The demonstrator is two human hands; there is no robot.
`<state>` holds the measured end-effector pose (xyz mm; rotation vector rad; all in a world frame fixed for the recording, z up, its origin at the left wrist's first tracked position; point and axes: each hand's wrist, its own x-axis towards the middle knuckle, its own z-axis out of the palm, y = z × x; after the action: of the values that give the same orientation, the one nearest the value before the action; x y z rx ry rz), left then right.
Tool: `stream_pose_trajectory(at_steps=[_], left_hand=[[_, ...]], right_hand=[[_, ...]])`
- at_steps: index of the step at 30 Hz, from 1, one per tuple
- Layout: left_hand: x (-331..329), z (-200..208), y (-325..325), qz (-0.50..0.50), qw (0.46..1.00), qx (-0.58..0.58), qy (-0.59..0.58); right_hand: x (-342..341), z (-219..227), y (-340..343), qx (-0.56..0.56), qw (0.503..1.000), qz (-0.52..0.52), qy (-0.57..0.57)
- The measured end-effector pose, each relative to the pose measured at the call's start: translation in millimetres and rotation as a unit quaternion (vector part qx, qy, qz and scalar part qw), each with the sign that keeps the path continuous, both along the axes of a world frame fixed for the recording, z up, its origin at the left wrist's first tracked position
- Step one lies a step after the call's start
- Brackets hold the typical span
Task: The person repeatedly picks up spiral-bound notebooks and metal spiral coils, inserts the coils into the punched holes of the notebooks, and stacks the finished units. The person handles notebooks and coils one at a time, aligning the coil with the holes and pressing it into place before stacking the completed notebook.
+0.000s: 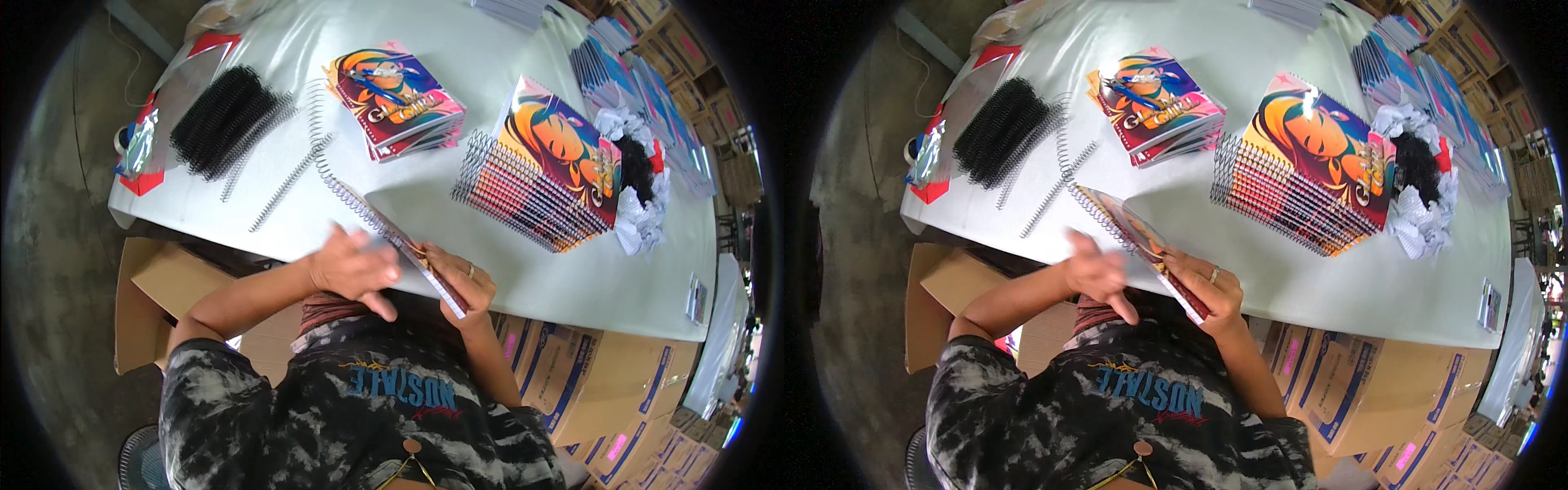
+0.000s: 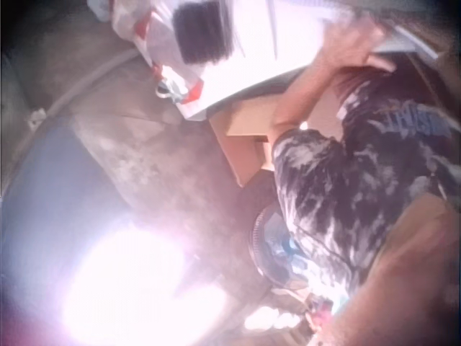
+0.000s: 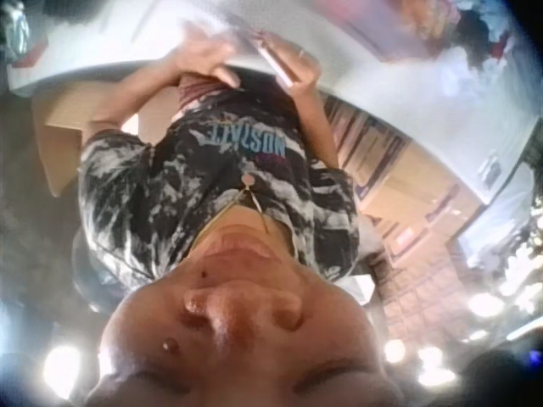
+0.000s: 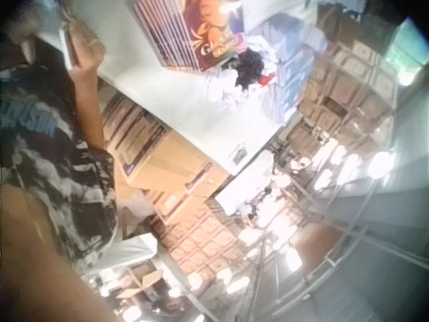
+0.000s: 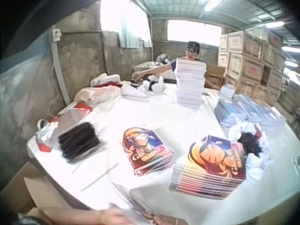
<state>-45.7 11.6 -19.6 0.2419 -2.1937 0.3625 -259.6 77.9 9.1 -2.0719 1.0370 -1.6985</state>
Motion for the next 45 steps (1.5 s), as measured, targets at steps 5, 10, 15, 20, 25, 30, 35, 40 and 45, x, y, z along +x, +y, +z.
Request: stream_pose_trajectory(at_steps=[5,10,15,20,25,30,35,40,45], left_hand=[[5,-8,-32,-0.007,0.873,0.435,-0.220],[-20,15,-1,-0.035,0.998,0.051,0.024],[-26,10,-8,-0.014,0.988,0.129,0.080],[-7,35,-48,-0.123,0.973,-0.178,0.076],[-35,2,7,-0.048,0.988,0.138,-0.051],[-22,29,7,0.021,0.999,-0.038,-0.017],[-30,-16,32,-0.103,0.975,0.193,-0.032],[-39,61,37,0.034,0.953,0.299,-0.024],[-11,140,62,-0.043,0.856,0.510,-0.074]], right_hand=[[7,-2,-3,0.021,0.999,0.025,-0.007],[8,-3,-5,0.029,0.999,-0.010,-0.010],[15,3,-2,0.046,0.999,-0.001,-0.013],[13,1,0,0.025,0.999,0.028,0.002],[17,-3,-6,0.051,0.998,0.001,-0.032],[17,-3,0,0.109,0.992,0.059,-0.021],[23,-5,-12,0.089,0.992,0.031,-0.085],[32,-3,-13,0.058,0.989,0.116,-0.072],[50,59,-20,-0.012,0.984,0.177,0.035]])
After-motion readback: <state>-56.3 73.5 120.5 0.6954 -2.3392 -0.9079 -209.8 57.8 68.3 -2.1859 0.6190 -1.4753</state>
